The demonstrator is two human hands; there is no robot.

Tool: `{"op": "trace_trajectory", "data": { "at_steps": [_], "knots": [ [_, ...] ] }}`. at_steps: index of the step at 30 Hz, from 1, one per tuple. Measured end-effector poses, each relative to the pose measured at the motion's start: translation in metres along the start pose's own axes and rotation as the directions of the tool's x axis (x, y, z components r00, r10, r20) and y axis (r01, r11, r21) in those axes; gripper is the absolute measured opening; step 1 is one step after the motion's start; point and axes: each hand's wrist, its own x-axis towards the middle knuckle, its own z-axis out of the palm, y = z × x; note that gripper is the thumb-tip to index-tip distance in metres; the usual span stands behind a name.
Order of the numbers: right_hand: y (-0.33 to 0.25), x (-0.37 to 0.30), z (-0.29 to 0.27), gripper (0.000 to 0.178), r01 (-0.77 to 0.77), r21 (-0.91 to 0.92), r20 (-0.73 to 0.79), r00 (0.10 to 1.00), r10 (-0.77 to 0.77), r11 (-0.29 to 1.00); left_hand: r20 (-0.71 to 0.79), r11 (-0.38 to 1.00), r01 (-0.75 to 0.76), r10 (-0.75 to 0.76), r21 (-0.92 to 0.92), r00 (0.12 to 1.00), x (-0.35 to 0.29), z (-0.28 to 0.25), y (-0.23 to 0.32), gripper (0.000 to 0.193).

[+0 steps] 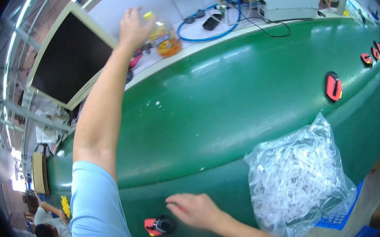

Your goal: Assembling pink and black components on a conveyor belt in an electronics factory.

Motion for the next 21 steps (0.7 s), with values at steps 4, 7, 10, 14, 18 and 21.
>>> {"op": "trace_trajectory", "data": {
  "at_steps": [4,7,10,14,18,21],
  "knots": [
    [0.003,-0.009,0.001,0.019,0.046,-0.049,0.013,0.999,-0.045,0.998,0.056,0.971,0.235,-0.237,0.03,0.97,0.036,0.054,-0.009,0.073],
    [0.002,-0.017,0.002,0.019,-0.016,0.016,0.009,1.0,0.015,1.0,0.174,0.959,0.277,-0.262,-0.063,0.949,0.019,0.06,0.012,0.067],
    [0.007,-0.013,0.004,0.018,0.015,-0.015,0.025,1.0,-0.014,1.0,0.168,0.989,0.146,-0.144,-0.002,0.975,0.007,0.023,0.01,0.055],
    [0.0,0.0,-0.001,0.017,0.008,-0.013,-0.002,1.0,-0.008,1.0,0.231,0.995,-0.081,0.065,0.061,0.971,-0.037,-0.054,0.006,0.047],
    [0.002,0.009,-0.009,0.013,-0.033,-0.045,-0.018,0.999,0.032,0.998,-0.118,0.986,-0.109,0.094,-0.126,0.989,-0.113,-0.206,0.032,0.041],
    [0.001,0.006,-0.01,0.017,-0.146,-0.075,-0.029,0.989,0.145,0.986,-0.068,0.946,-0.039,0.018,-0.321,0.997,-0.217,-0.372,0.059,0.027]
  ]
}}
